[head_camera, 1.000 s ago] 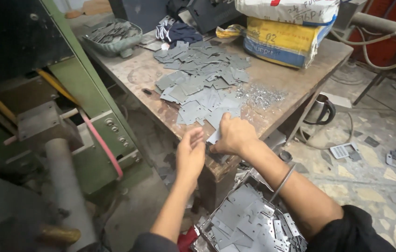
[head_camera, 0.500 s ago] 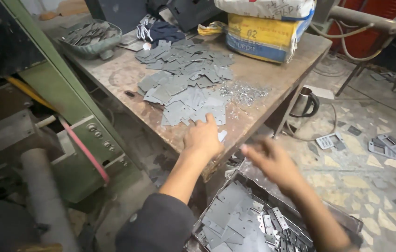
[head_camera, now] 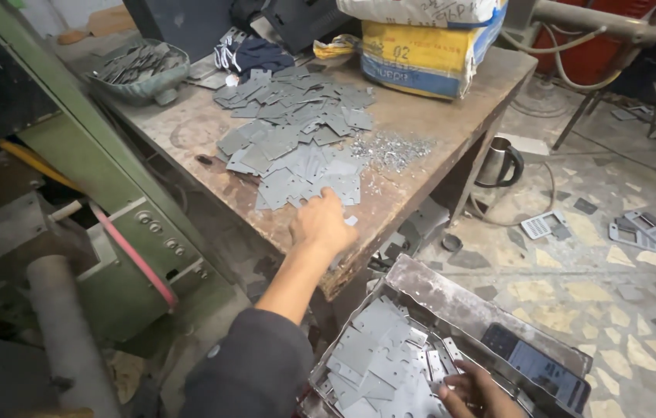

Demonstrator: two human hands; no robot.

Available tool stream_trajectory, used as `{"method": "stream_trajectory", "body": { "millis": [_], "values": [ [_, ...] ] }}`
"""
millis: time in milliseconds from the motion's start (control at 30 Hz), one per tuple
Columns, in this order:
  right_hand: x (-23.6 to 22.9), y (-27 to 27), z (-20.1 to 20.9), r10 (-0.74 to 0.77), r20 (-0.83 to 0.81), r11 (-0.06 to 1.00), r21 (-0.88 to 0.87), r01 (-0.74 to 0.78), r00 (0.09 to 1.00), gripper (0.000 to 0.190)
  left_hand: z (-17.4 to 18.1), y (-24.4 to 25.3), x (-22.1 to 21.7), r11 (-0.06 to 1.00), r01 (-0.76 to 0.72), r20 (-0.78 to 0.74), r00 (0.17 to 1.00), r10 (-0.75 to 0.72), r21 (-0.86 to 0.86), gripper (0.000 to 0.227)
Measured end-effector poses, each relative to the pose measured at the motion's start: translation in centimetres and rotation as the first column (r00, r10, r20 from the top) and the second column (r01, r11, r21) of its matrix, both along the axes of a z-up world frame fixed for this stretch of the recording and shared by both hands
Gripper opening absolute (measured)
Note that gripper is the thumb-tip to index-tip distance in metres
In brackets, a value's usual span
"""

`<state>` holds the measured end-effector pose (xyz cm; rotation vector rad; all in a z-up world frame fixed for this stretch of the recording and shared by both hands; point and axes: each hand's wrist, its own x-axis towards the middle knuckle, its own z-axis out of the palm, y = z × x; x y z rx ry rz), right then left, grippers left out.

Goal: The person sorts small, grey metal plates from a tray, stacking them into neat piles on a nearby workbench. They handle the parts by hand, picking them up and arranging them. Later, they pick up a larger white plastic vent-like object from a separate bin and hold it up to the camera.

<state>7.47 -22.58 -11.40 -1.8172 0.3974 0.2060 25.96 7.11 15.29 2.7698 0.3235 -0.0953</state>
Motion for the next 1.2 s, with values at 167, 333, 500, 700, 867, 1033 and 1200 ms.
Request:
{"method": "stream_trajectory", "body": {
  "millis": [167,333,500,700,867,1033,1200],
  "values": [
    [-0.3,-3.6,-14.6,0.017,-0.019,1.000,0.025,-0.017,1.000,0.069,0.3,0.3,0.5,1.000,0.009,-0.013,1.000,-0.009,-0.001,0.066],
    [-0.1,-6.3,-20.9,-0.010,0.040,1.000,0.019,0.009,0.999,0.068,0.9,0.3,0.5,0.994,0.095,-0.098,0.991,-0.090,0.046,0.096],
    [3.6,-10.6,-33.3,0.019,-0.400,0.793,0.564,0.230,0.916,0.063,-0.7,0.7,0.7,0.966,0.195,-0.136,0.976,-0.173,0.167,0.085],
    [6.1,-8.9,-42.1,0.057,-0.676,0.893,0.363,0.265,0.735,0.057,2.0,0.6,0.0,0.950,0.230,-0.199,0.962,-0.189,0.210,0.080],
    [5.2,4.2,-0.7,0.311,-0.006,0.950,-0.001,-0.311,0.950,0.048,3.3,0.0,-1.5,0.958,0.193,-0.203,0.968,-0.149,0.213,0.112],
    [8.1,9.4,20.9,0.378,0.409,0.923,-0.234,-0.305,0.831,0.037,-0.9,2.4,-2.5,0.965,0.089,0.469,0.883,0.039,-0.246,0.132],
    [20.4,14.3,24.1,0.542,0.388,0.823,-0.422,-0.380,0.745,0.053,-0.8,2.3,-7.6,-0.283,0.035,-0.107,0.875,0.472,-0.958,0.051]
  ]
}}
